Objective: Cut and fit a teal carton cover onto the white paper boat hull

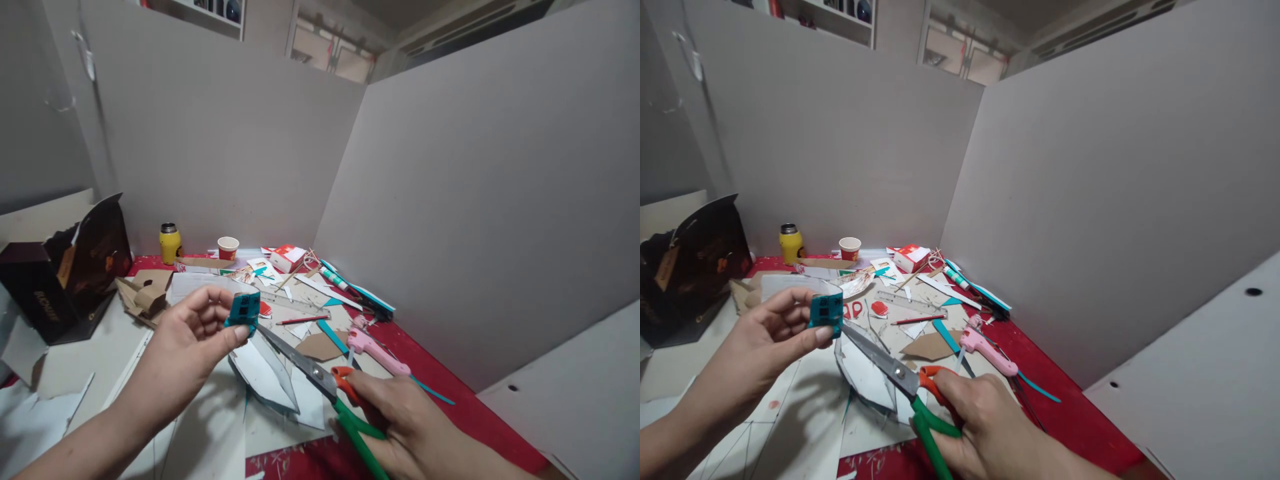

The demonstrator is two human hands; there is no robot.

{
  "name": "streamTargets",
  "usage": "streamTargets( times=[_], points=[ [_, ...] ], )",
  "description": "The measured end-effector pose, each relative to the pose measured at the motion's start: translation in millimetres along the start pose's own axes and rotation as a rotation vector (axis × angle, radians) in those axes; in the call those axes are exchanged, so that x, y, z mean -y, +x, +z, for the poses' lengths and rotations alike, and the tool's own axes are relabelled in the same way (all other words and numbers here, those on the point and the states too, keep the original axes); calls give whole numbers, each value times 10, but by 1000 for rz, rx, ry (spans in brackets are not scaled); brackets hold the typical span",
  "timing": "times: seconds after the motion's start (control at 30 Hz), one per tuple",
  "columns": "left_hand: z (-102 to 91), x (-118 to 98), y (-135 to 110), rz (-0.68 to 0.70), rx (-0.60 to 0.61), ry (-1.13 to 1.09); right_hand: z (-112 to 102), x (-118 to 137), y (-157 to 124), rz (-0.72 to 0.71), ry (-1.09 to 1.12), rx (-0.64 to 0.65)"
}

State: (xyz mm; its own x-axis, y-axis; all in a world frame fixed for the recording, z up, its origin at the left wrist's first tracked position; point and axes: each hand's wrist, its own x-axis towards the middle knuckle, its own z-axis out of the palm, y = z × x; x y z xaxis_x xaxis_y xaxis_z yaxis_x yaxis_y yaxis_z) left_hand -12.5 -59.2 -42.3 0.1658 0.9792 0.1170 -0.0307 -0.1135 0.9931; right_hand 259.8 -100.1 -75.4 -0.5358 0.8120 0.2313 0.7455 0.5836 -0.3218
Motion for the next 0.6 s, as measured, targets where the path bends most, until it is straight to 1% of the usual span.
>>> streamTargets(
  times=[0.13, 0.23, 0.33, 0.47, 0.6],
  points=[
    [-31, -17, 6, -79, 36, -34, -51, 37, 14, 39, 28, 30],
    [-47, -36, 3, -97, 38, -44, -108, 73, 55, 87, 60, 77],
    [-55, -54, 0, -112, 61, -56, -141, 93, 82, 84, 81, 88],
    [-77, -61, 9, -98, 85, -53, -134, 88, 81, 66, 44, 51],
    [-100, -63, 22, -41, 98, -10, -120, 72, 94, 50, -3, 42]
  ],
)
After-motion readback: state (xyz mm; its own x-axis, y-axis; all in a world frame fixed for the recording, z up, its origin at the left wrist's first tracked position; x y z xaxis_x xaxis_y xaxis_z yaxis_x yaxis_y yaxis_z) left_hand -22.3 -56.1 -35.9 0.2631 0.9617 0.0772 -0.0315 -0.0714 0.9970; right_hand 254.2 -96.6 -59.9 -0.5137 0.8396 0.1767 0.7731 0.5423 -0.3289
